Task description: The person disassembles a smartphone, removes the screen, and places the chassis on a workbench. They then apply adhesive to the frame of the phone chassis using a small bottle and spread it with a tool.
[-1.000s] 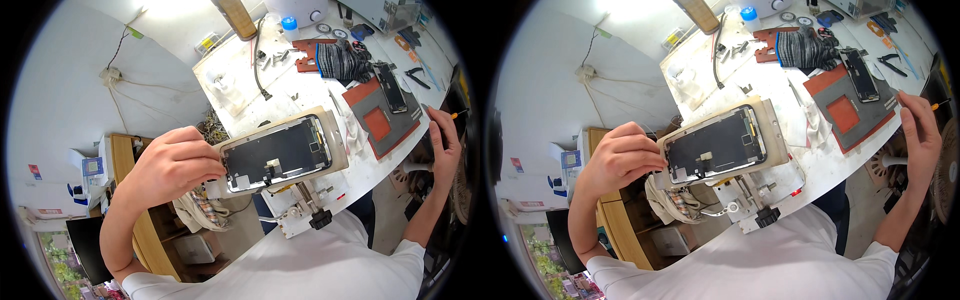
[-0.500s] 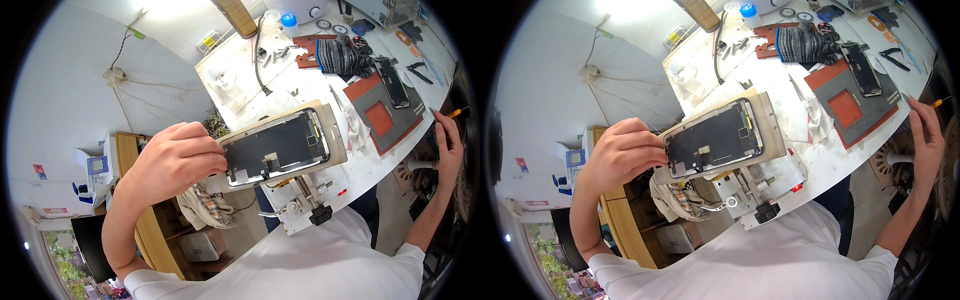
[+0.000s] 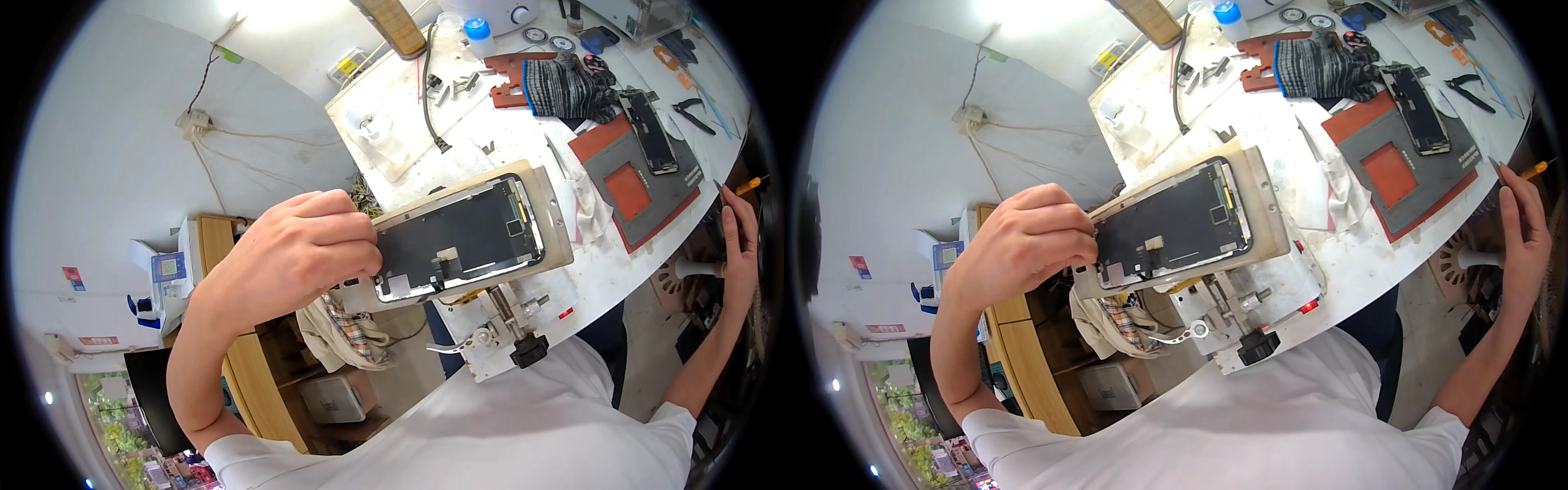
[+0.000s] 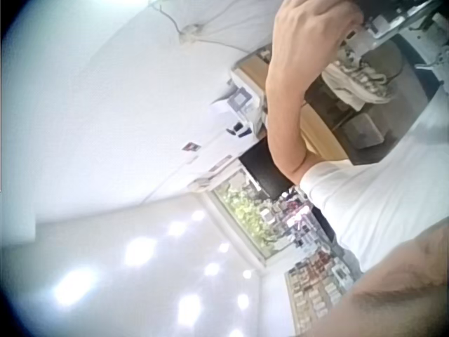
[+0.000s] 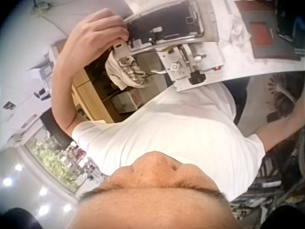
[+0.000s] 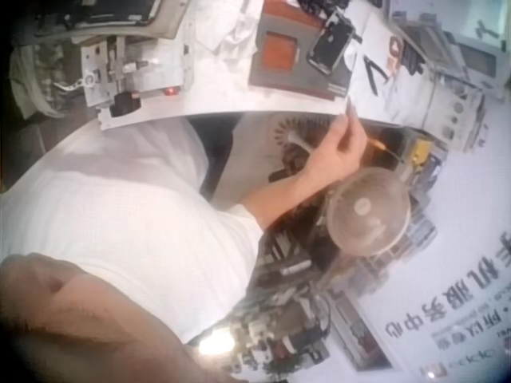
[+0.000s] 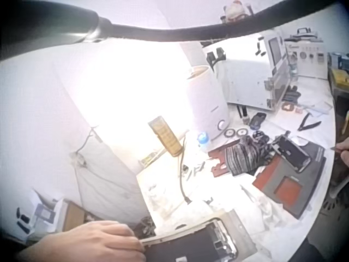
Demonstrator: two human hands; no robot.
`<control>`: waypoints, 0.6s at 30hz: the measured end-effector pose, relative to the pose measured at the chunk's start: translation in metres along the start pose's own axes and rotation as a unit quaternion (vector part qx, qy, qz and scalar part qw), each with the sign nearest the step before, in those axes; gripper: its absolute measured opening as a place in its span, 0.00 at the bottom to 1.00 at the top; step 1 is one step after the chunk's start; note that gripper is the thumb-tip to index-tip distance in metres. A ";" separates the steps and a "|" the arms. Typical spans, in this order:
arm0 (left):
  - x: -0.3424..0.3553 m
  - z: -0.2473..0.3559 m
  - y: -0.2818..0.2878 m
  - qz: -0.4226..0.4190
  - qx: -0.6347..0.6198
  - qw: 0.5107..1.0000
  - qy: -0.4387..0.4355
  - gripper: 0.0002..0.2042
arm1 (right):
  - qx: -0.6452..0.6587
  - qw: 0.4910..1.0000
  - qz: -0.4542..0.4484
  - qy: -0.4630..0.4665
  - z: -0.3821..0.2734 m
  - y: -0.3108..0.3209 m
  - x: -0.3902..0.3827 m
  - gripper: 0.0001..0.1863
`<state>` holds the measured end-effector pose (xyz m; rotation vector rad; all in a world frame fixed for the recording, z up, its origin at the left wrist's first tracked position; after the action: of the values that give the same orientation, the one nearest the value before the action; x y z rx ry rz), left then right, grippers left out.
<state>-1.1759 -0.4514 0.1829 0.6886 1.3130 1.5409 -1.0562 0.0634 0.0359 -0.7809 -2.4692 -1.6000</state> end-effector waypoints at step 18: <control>-0.003 0.001 0.001 0.019 -0.011 1.000 -0.017 0.08 | 0.121 0.990 -0.057 0.034 -0.043 -0.028 -0.008 0.14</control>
<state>-1.1740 -0.4540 0.1849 0.7272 1.2620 1.5659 -1.0710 0.0140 0.0288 -0.5495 -2.6340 -1.2976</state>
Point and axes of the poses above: each hand's wrist, its own x-axis towards the middle knuckle, its own y-axis out of the back of the hand, z = x × y, the point moved 6 cm from there along x, towards the middle knuckle, and after that the axes turned 6 degrees about -x, right-handed, at the moved point
